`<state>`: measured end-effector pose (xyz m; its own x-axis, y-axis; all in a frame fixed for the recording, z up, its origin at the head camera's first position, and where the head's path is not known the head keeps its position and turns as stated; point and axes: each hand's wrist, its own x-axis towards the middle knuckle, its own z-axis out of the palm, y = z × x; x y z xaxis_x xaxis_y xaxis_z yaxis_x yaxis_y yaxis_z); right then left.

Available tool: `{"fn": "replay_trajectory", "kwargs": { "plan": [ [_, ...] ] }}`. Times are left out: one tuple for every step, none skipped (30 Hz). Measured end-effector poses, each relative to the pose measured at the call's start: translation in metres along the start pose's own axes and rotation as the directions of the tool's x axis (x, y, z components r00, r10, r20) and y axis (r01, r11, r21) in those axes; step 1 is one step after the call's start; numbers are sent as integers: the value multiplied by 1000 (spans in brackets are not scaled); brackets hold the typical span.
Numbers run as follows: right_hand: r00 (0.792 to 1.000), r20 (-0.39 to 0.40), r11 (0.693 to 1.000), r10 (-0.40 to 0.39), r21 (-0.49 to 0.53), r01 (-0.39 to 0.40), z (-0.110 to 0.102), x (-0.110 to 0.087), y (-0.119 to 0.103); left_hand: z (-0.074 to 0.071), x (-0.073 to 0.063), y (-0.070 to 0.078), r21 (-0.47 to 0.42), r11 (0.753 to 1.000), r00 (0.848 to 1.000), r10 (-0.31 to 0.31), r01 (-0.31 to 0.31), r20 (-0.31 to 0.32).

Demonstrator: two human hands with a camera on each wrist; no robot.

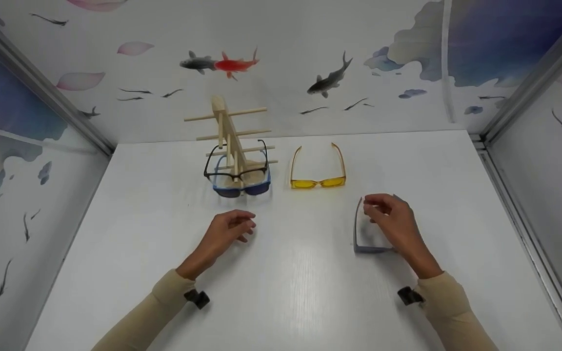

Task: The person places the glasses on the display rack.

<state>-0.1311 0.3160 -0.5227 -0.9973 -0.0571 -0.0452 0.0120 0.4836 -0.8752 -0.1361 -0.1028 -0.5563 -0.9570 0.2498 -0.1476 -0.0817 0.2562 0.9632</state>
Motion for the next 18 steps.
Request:
{"fn": "replay_trajectory", "kwargs": {
  "plan": [
    [1000, -7, 1000, -4, -4, 4, -2, -2, 1, 1, 1, 1, -3, 1000, 1000, -3, 3, 2],
    [1000, -13, 1000, -9, -6, 9, -4, -5, 2, 3, 2, 1, -7, 1000, 1000, -8, 8, 3],
    [1000, -18, 1000, -14, -7, 13, -6, -7, 4, 4, 3, 2, -10, 1000, 1000, -14, 14, 4],
    [1000, -23, 1000, -17, -6, 17, -8, -9, 6, 6, 4, 2, -12, 1000, 1000, -19, 19, 5],
    [999, -28, 1000, -19, -1, 19, -11, -11, 8, 7, 5, 3, -14, 1000, 1000, -23, 23, 7],
    [999, -33, 1000, -24, 2, 24, -14, -13, 10, 9, 6, 3, -15, 999, 1000, -29, 29, 10],
    [999, -38, 1000, -26, 3, 27, -18, -15, 11, 11, 7, 4, -17, 999, 999, -31, 31, 14],
    [999, -43, 1000, -28, 1, 28, -21, -17, 13, 13, 8, 4, -18, 999, 999, -28, 29, 18],
    [998, -49, 1000, -27, -3, 27, -25, -19, 15, 15, 8, 4, -21, 999, 999, -27, 27, 22],
    [998, -56, 1000, -25, -9, 24, -29, -20, 16, 17, 9, 5, -23, 999, 999, -23, 23, 27],
    [998, -64, 1000, -21, -16, 20, -33, -22, 17, 19, 10, 5, -24, 1000, 999, -17, 18, 32],
    [997, -71, 1000, -15, -24, 14, -37, -23, 18, 21, 10, 6, -25, 1000, 999, -11, 12, 37],
    [997, -78, 999, -10, -32, 8, -41, -25, 19, 23, 11, 6, -25, 1000, 999, -5, 6, 39],
    [996, -85, 999, -6, -38, 3, -44, -26, 21, 25, 12, 6, -27, 1000, 999, -1, 2, 44],
    [996, -92, 999, -1, -41, -3, -47, -27, 22, 27, 13, 7, -29, 1000, 999, 2, 0, 49],
    [995, -98, 999, 5, -43, -9, -49, -28, 23, 29, 13, 7, -30, 1000, 998, 7, -5, 56],
    [995, -103, 999, 9, -44, -14, -52, -30, 24, 31, 14, 7, -32, 999, 998, 11, -9, 63],
    [994, -107, 999, 15, -44, -20, -54, -31, 25, 33, 15, 7, -34, 999, 997, 14, -12, 71]
  ]
}}
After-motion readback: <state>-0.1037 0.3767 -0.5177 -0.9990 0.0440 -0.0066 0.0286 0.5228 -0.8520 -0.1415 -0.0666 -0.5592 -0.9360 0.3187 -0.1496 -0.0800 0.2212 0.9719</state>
